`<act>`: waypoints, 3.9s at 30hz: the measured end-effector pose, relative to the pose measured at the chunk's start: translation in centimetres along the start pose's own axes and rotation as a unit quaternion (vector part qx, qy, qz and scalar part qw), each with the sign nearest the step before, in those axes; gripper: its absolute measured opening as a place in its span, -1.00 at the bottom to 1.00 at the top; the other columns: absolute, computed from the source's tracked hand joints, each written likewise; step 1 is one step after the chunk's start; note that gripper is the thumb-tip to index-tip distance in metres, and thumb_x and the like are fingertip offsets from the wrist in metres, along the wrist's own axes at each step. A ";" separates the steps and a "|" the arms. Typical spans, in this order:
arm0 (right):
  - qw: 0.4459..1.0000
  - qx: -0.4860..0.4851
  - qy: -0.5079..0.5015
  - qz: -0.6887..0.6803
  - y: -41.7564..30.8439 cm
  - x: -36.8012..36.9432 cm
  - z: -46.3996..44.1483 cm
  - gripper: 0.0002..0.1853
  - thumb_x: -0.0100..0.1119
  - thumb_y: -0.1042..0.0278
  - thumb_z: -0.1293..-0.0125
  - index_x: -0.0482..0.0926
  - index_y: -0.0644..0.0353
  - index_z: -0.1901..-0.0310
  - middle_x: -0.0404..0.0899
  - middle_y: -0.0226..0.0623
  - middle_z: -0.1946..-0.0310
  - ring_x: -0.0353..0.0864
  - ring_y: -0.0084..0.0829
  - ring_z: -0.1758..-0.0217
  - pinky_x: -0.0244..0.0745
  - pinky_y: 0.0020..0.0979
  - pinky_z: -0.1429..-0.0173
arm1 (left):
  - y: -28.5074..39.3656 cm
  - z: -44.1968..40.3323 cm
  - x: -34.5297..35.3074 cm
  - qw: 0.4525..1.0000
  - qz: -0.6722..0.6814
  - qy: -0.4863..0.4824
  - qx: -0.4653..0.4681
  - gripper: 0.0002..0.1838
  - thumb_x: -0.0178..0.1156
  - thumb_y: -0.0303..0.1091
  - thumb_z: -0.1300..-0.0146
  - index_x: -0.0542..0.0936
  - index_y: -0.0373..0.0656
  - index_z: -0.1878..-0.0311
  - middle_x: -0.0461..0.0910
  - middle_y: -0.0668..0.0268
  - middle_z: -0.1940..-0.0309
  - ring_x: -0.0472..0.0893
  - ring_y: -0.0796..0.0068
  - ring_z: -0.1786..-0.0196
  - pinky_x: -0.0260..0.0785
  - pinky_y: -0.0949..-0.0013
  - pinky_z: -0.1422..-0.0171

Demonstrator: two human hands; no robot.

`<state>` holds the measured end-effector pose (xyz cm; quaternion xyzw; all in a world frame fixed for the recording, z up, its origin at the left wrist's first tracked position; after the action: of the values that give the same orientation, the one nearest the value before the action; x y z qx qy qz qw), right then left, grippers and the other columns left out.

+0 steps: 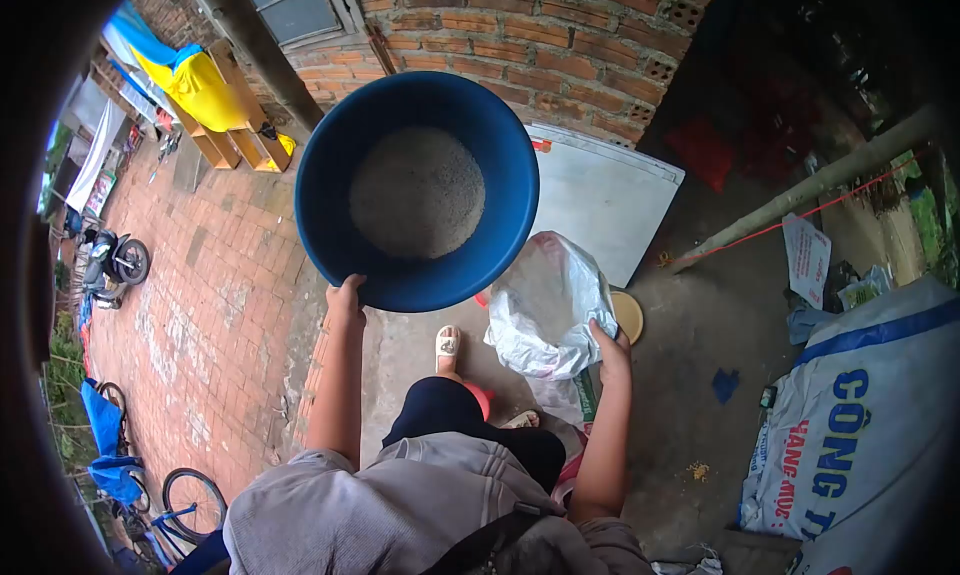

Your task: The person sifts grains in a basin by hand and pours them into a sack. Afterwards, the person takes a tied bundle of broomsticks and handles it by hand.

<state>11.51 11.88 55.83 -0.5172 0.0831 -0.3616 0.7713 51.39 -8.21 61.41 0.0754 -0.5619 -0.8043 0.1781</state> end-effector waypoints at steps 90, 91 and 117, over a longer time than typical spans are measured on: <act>0.842 0.136 -0.494 -0.168 -7.8 44.8 -15.7 -0.50 -0.05 0.48 0.09 0.41 0.33 -0.01 0.51 -0.16 0.11 0.53 -0.28 0.06 0.47 -0.30 -0.04 | 16.2 -3.0 -1.6 0.803 -0.103 0.150 0.568 -0.37 0.14 -0.61 -0.13 0.18 -0.34 -0.28 0.43 0.09 -0.09 0.51 0.45 -0.02 0.37 0.45 -0.08; 0.842 0.136 -0.491 -0.173 -8.0 44.7 -15.1 -0.50 -0.05 0.48 0.09 0.41 0.33 -0.01 0.51 -0.16 0.11 0.53 -0.28 0.06 0.47 -0.30 -0.04 | 16.1 -3.1 -2.0 0.812 -0.080 0.144 0.559 -0.37 0.14 -0.59 -0.13 0.18 -0.33 -0.29 0.43 0.09 -0.09 0.51 0.45 -0.01 0.38 0.45 -0.07; 0.771 -0.022 -0.628 -0.103 -30.7 56.5 0.0 -0.60 0.12 0.43 -0.01 0.40 0.45 0.09 0.52 -0.03 0.23 0.59 -0.24 0.24 0.54 -0.25 0.16 | 7.6 17.0 -33.8 0.683 -0.127 0.718 0.049 -0.66 0.17 -0.39 0.22 0.57 -0.40 0.32 0.60 -0.03 0.39 0.60 0.09 0.28 0.40 0.21 0.14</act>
<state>37.99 -30.70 96.03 -0.6516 -0.4659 -0.0312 0.5978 78.75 16.91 71.92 0.7089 -0.2857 -0.4902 0.4190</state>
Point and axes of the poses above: each hand's wrist, its own z-axis away from the middle knuckle, its own x-axis out of the palm, y = z × x, the point moved 1 cm from there along -z, towards the middle knuckle
